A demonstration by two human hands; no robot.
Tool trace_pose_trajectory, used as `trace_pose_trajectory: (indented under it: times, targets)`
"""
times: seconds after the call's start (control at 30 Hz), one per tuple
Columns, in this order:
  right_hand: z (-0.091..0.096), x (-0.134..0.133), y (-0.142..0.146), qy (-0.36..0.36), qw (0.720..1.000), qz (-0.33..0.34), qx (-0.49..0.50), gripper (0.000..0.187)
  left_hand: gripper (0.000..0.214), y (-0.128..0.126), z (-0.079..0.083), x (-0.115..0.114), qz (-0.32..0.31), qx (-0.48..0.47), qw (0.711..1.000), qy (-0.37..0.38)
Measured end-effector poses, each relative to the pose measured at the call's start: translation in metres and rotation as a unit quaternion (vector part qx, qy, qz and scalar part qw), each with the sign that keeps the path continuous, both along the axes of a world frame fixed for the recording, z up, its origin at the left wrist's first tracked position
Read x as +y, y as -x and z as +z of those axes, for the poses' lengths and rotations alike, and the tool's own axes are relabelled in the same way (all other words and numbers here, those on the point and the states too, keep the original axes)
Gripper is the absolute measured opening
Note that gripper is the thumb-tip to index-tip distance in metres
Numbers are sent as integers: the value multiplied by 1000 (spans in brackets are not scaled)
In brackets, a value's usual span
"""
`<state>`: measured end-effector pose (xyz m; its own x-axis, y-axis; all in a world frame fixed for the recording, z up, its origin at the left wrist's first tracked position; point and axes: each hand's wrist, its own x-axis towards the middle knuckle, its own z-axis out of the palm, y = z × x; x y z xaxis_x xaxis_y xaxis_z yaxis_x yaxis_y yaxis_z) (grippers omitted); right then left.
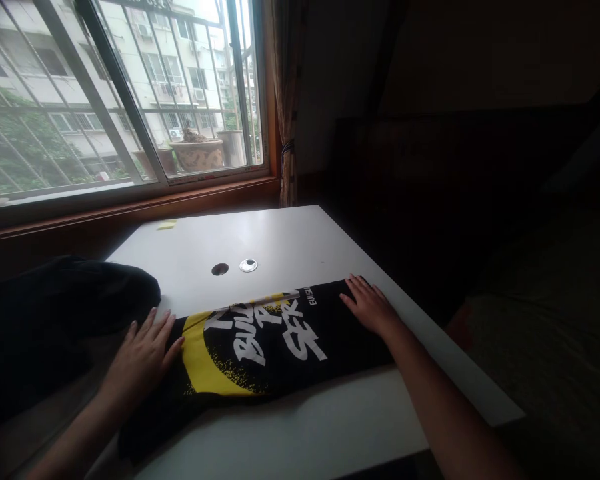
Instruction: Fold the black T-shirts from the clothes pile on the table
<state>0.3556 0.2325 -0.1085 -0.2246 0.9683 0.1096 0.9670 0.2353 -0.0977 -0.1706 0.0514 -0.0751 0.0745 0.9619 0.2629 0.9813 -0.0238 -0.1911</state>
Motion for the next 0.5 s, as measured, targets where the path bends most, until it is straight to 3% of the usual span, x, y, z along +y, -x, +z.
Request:
trace_pose_trajectory:
  times: [0.1, 0.2, 0.33, 0.5]
  targets:
    - [-2, 1, -1, -5, 1000, 2, 0, 73, 58, -29, 15, 11, -100, -26, 995, 9]
    - [-4, 3, -3, -4, 1000, 3, -2, 73, 60, -59, 15, 23, -153, -64, 985, 41]
    - [-5, 3, -5, 5, 1000, -3, -6, 73, 67, -76, 1, 35, -129, -108, 980, 106]
    - [-8, 4, -9, 5, 1000, -4, -1, 73, 69, -48, -9, 34, -84, -109, 982, 131]
